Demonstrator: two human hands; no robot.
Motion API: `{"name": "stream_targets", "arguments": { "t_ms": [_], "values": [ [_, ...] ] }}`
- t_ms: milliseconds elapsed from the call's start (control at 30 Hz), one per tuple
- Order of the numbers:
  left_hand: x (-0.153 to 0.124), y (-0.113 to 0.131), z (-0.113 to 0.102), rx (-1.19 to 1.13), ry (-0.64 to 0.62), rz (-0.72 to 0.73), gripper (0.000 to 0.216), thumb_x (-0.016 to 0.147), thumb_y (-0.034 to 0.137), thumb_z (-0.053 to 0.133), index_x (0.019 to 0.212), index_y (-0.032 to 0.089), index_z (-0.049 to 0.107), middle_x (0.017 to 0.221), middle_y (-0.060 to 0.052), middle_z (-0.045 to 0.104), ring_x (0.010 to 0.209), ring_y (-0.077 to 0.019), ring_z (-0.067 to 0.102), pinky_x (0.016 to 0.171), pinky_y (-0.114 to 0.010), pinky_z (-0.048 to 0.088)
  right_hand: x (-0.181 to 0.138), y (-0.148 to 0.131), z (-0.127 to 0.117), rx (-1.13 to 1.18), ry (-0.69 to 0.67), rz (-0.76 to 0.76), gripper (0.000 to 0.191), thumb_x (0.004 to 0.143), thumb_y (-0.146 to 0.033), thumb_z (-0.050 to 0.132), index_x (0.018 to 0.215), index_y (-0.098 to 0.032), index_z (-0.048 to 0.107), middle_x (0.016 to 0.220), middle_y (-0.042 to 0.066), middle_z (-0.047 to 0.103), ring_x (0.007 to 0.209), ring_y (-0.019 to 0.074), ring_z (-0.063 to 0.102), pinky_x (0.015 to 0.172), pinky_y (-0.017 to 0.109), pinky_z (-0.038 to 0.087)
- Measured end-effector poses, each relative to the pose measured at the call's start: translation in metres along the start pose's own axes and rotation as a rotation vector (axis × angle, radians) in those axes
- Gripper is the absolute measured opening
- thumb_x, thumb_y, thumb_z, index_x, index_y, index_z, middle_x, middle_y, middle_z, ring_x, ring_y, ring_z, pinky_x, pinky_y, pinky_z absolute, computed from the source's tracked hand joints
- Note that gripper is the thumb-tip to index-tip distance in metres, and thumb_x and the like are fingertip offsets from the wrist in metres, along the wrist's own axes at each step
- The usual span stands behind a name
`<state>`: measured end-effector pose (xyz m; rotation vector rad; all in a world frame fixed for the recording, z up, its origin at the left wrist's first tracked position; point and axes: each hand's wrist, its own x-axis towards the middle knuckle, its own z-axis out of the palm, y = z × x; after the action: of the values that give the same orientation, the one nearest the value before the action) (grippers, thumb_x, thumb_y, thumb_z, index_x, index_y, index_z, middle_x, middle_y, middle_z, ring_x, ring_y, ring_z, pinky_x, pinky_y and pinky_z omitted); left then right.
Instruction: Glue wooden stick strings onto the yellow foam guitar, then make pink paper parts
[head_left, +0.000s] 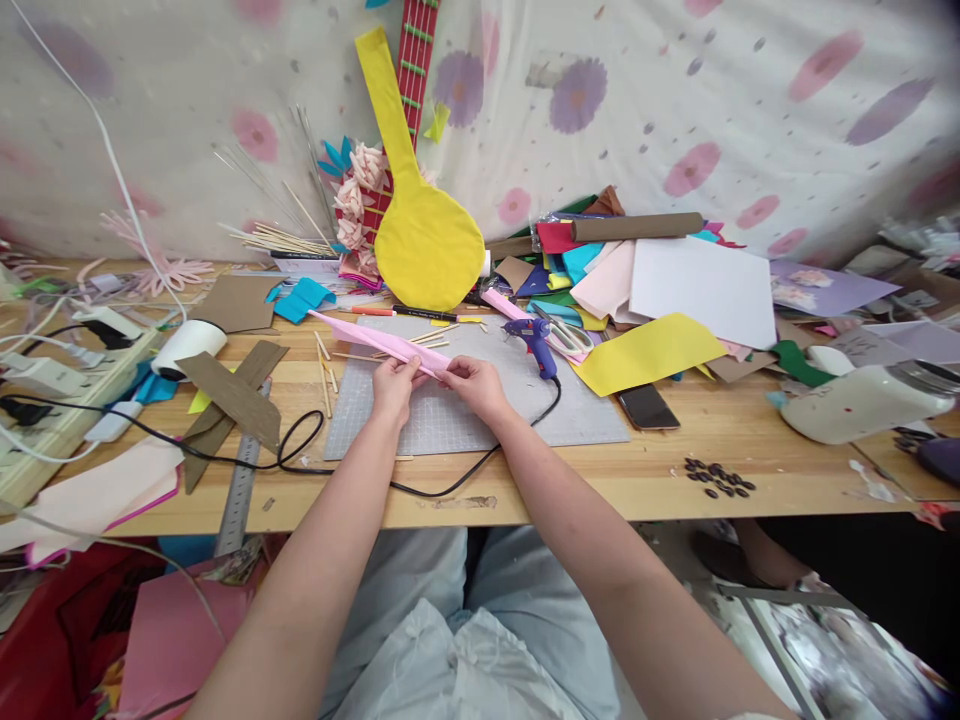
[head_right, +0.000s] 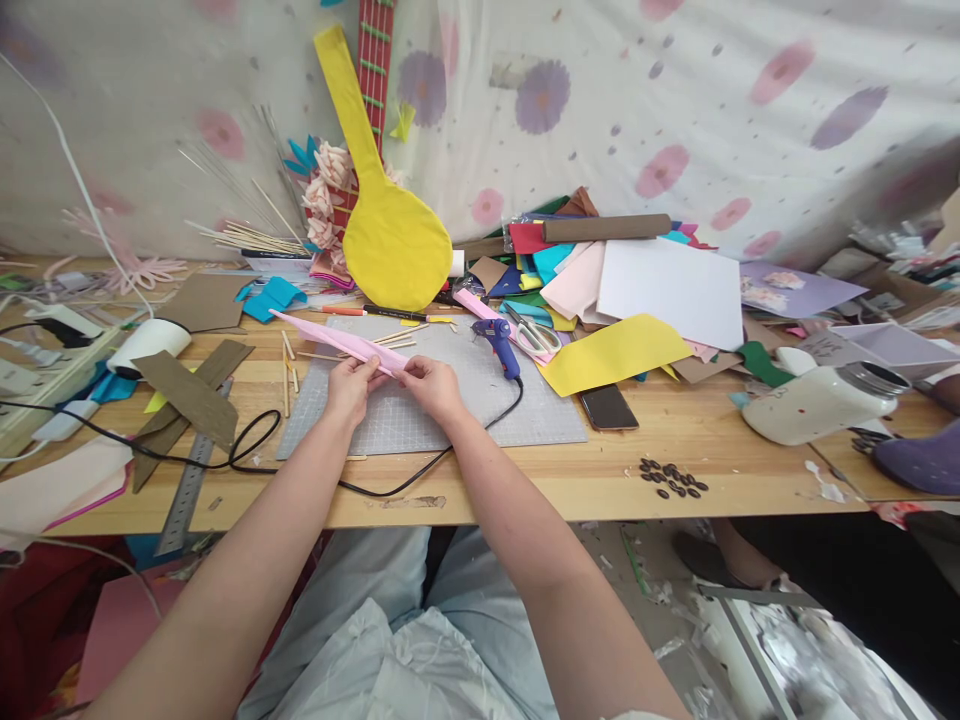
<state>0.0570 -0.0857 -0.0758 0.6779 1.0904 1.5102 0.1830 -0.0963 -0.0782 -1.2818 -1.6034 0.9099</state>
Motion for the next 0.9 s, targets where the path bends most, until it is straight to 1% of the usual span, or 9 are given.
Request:
{"name": "stream_targets", "arguments": {
  "t_ms": [167, 267, 367, 467, 600, 700, 800, 833, 900],
  "values": [
    [-0.001, 0.000, 0.001, -0.027, -0.008, -0.028, 0.006, 0.066, 0.008, 0.059, 0.072, 0.010, 0.057, 0.059, 0.000, 0.061, 0.055, -0.0089, 0.059, 0.070, -0.031, 0.051, 0.003, 0.003, 0.002, 0.122, 0.012, 0.065, 0.024, 0.061, -0.039, 0.063, 0.064, -0.017, 0.054, 0.059, -0.001, 0.062, 0.056, 0.0125, 0.056, 0.055, 0.024, 0.042],
    [-0.001, 0.002, 0.001, -0.043, -0.034, -0.047, 0.007, 0.066, 0.008, 0.060, 0.072, 0.010, 0.057, 0.061, 0.000, 0.061, 0.057, -0.0094, 0.060, 0.073, -0.032, 0.050, 0.004, 0.004, 0.001, 0.232, -0.021, 0.122, 0.025, 0.058, -0.038, 0.065, 0.062, -0.018, 0.051, 0.055, -0.001, 0.060, 0.051, 0.0119, 0.055, 0.053, 0.024, 0.042],
    [0.000, 0.007, -0.002, -0.075, -0.049, -0.072, 0.006, 0.069, 0.011, 0.059, 0.074, 0.010, 0.057, 0.065, -0.002, 0.063, 0.061, -0.0106, 0.062, 0.075, -0.033, 0.050, 0.006, 0.004, -0.001, 0.273, -0.043, 0.155, 0.025, 0.056, -0.036, 0.067, 0.061, -0.018, 0.050, 0.053, -0.002, 0.060, 0.049, 0.0118, 0.055, 0.051, 0.024, 0.043],
    [0.002, 0.011, -0.005, -0.130, -0.032, -0.078, 0.003, 0.075, 0.012, 0.053, 0.076, 0.011, 0.056, 0.068, -0.003, 0.064, 0.065, -0.0119, 0.063, 0.076, -0.034, 0.050, 0.007, 0.006, -0.004, 0.269, -0.049, 0.176, 0.025, 0.054, -0.033, 0.069, 0.059, -0.017, 0.050, 0.052, -0.002, 0.060, 0.048, 0.0115, 0.056, 0.050, 0.023, 0.043],
    [0.003, 0.014, -0.005, -0.119, -0.001, -0.060, 0.012, 0.078, 0.006, 0.045, 0.075, 0.011, 0.055, 0.068, -0.003, 0.064, 0.065, -0.0111, 0.063, 0.078, -0.034, 0.049, 0.007, 0.005, -0.007, 0.302, -0.054, 0.219, 0.025, 0.052, -0.028, 0.071, 0.058, -0.017, 0.050, 0.050, -0.002, 0.059, 0.047, 0.0107, 0.056, 0.049, 0.023, 0.044],
    [0.004, 0.014, -0.004, -0.107, 0.013, -0.041, 0.015, 0.078, 0.004, 0.043, 0.072, 0.011, 0.055, 0.066, -0.003, 0.064, 0.064, -0.0103, 0.062, 0.078, -0.033, 0.049, 0.005, 0.000, -0.008, 0.381, -0.069, 0.274, 0.025, 0.051, -0.025, 0.073, 0.058, -0.017, 0.050, 0.052, -0.002, 0.059, 0.050, 0.0106, 0.056, 0.052, 0.023, 0.047],
    [0.004, 0.012, -0.005, -0.086, -0.011, -0.015, 0.012, 0.077, 0.006, 0.046, 0.070, 0.011, 0.054, 0.066, -0.002, 0.063, 0.063, -0.0096, 0.062, 0.076, -0.031, 0.049, 0.005, -0.004, -0.011, 0.533, -0.096, 0.323, 0.023, 0.057, -0.028, 0.071, 0.068, -0.016, 0.056, 0.061, 0.000, 0.063, 0.057, 0.0113, 0.059, 0.059, 0.024, 0.050],
    [0.004, 0.011, -0.006, -0.067, -0.048, -0.010, 0.010, 0.076, 0.007, 0.048, 0.071, 0.012, 0.055, 0.067, -0.002, 0.064, 0.064, -0.0097, 0.062, 0.075, -0.030, 0.050, 0.006, -0.004, -0.013, 0.616, -0.096, 0.344, 0.023, 0.061, -0.032, 0.068, 0.073, -0.016, 0.057, 0.066, 0.001, 0.064, 0.061, 0.0118, 0.060, 0.061, 0.024, 0.050],
    [0.004, 0.009, -0.008, -0.003, -0.173, -0.020, 0.004, 0.074, 0.012, 0.053, 0.076, 0.012, 0.057, 0.071, -0.003, 0.065, 0.066, -0.0107, 0.062, 0.071, -0.029, 0.050, 0.008, -0.004, -0.019, 0.792, -0.083, 0.400, 0.025, 0.071, -0.039, 0.059, 0.080, -0.016, 0.058, 0.074, 0.003, 0.065, 0.067, 0.0126, 0.061, 0.063, 0.024, 0.050]
  ]
}}
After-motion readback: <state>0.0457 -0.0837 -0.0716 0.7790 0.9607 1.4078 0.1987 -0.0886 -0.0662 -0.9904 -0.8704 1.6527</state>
